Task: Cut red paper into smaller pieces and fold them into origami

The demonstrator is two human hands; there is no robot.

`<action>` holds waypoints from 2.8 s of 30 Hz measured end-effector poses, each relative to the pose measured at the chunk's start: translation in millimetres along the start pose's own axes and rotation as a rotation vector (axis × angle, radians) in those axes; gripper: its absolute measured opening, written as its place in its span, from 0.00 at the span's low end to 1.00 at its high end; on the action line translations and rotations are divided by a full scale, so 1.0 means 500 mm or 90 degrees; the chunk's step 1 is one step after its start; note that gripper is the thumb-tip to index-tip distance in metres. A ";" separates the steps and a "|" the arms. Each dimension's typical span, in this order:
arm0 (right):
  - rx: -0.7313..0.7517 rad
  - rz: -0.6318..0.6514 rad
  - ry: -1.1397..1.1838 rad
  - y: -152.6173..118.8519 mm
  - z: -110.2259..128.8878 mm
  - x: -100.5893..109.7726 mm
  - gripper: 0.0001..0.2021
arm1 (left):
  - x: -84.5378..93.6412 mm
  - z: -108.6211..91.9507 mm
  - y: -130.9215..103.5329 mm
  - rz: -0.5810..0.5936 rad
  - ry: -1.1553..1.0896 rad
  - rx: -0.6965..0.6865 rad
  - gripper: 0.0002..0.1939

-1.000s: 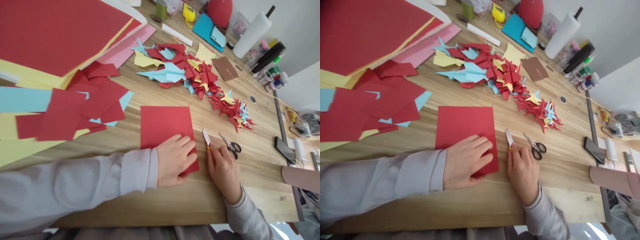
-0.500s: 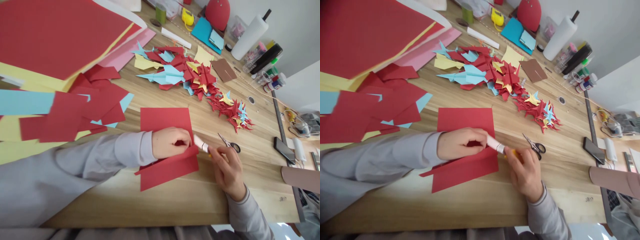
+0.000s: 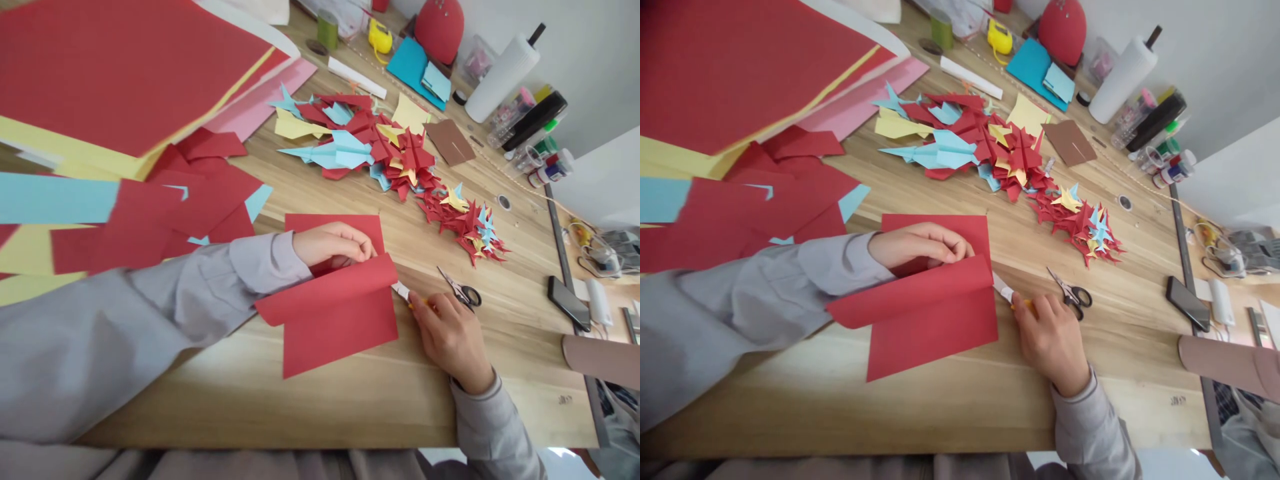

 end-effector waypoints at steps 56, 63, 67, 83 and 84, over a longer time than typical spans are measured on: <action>-0.073 -0.063 -0.026 0.036 0.035 -0.013 0.14 | -0.046 0.004 0.000 -0.191 0.765 -0.138 0.23; -0.110 -0.068 -0.048 0.037 0.046 -0.011 0.13 | -0.046 0.005 0.000 -0.196 0.770 -0.144 0.23; -0.122 -0.062 -0.049 0.036 0.047 -0.010 0.13 | -0.045 0.006 0.000 -0.191 0.763 -0.149 0.23; -0.146 -0.062 -0.057 0.033 0.050 -0.008 0.13 | -0.044 0.006 0.002 -0.191 0.746 -0.144 0.22; -0.147 -0.062 -0.058 0.033 0.051 -0.008 0.13 | -0.044 0.007 0.002 -0.190 0.746 -0.142 0.22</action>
Point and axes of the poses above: each hand's wrist, its own y-axis towards the middle knuckle, its own x-axis out of the back of the hand, z = x × y, the point moved 5 cm from there along y, towards the middle knuckle, and after that the axes turned 3 degrees about z, right-handed, at the moved point
